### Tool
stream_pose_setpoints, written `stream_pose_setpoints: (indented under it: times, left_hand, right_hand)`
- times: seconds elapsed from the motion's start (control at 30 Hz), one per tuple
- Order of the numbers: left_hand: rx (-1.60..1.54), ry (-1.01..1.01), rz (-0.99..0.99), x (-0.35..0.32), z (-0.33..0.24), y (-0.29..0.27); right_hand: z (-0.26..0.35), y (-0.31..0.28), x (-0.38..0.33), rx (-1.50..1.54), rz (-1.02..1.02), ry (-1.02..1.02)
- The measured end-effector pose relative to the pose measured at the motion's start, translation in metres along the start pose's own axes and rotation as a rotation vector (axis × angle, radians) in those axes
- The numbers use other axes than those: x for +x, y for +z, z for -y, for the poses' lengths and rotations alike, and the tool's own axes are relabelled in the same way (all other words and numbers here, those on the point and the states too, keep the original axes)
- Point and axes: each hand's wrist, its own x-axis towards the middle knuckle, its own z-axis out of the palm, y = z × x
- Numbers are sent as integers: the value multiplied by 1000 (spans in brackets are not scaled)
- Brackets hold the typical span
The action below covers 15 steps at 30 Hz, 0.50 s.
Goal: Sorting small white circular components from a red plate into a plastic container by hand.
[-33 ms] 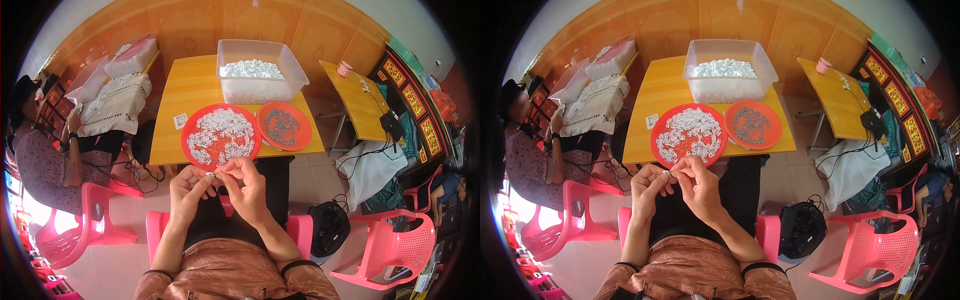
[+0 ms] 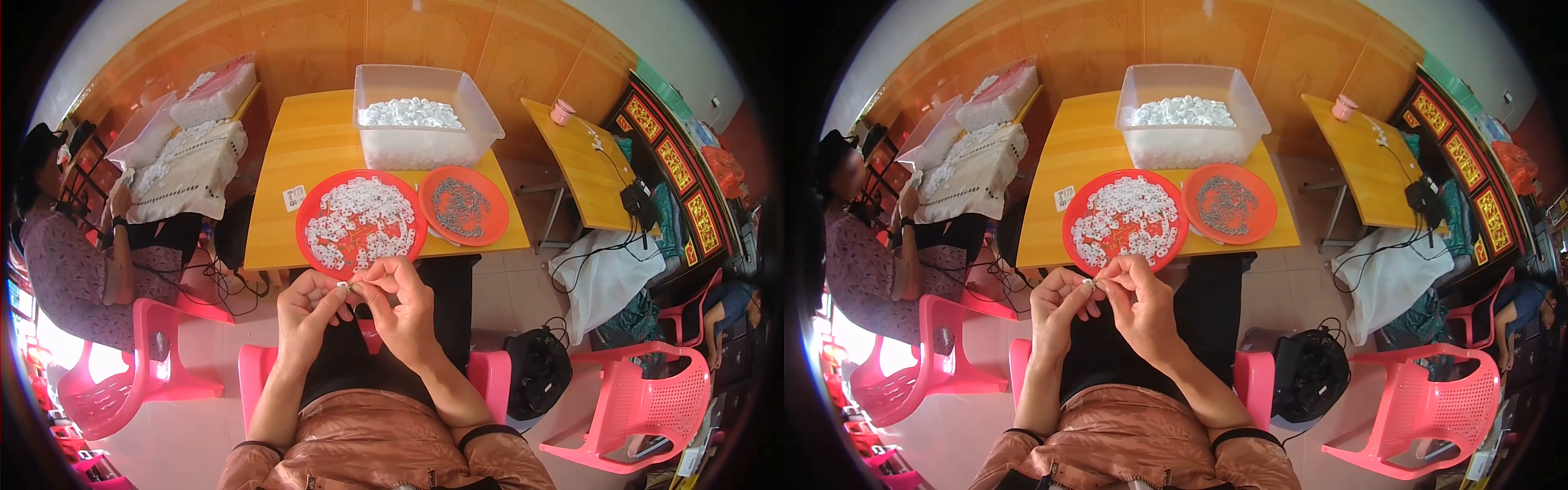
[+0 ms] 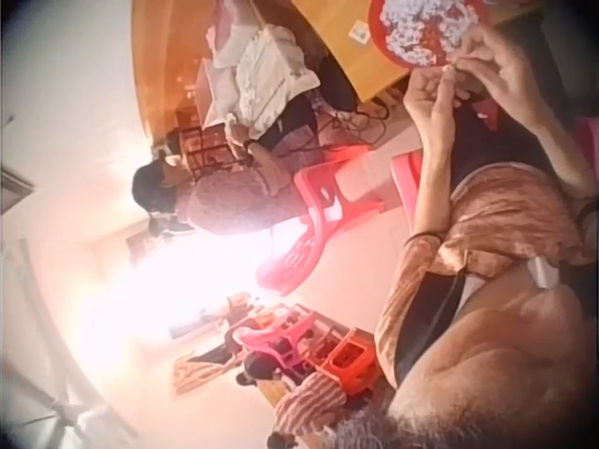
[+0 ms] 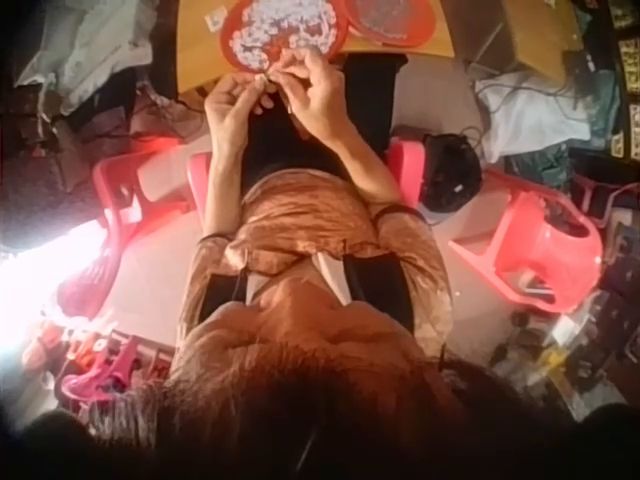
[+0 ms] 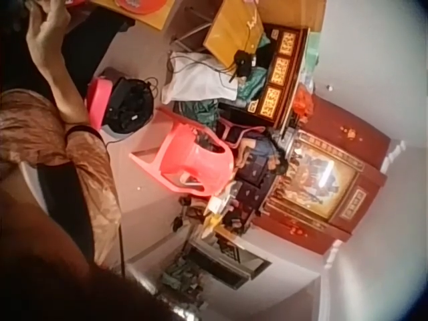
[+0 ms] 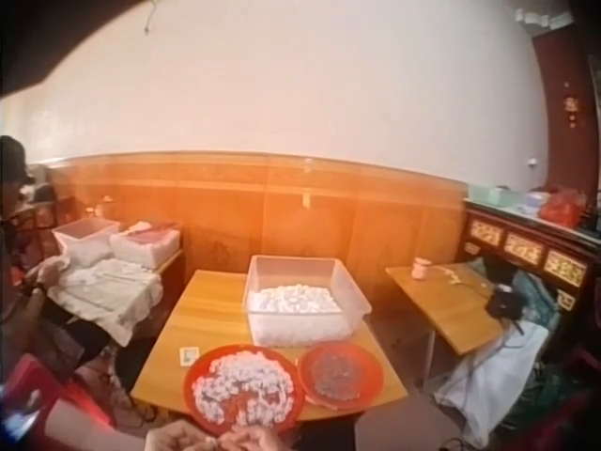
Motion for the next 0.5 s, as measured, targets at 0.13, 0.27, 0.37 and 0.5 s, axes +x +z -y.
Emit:
stream_pose_setpoints:
  times: [0.13,0.27,0.37,0.5]
  left_hand:
    - [18,27,-18,-1,3,1]
    - [33,33,-44,-2,5,6]
    - [52,47,-58,-1,9,7]
    - [50,43,-54,1,11,5]
  right_hand:
    - [0,1,-1,-59,-14,-42]
    - [-4,2,-3,-78,-25,30]
    - [-9,3,-4,-99,-53,25]
    - [-14,4,-5,-119,-67,13]
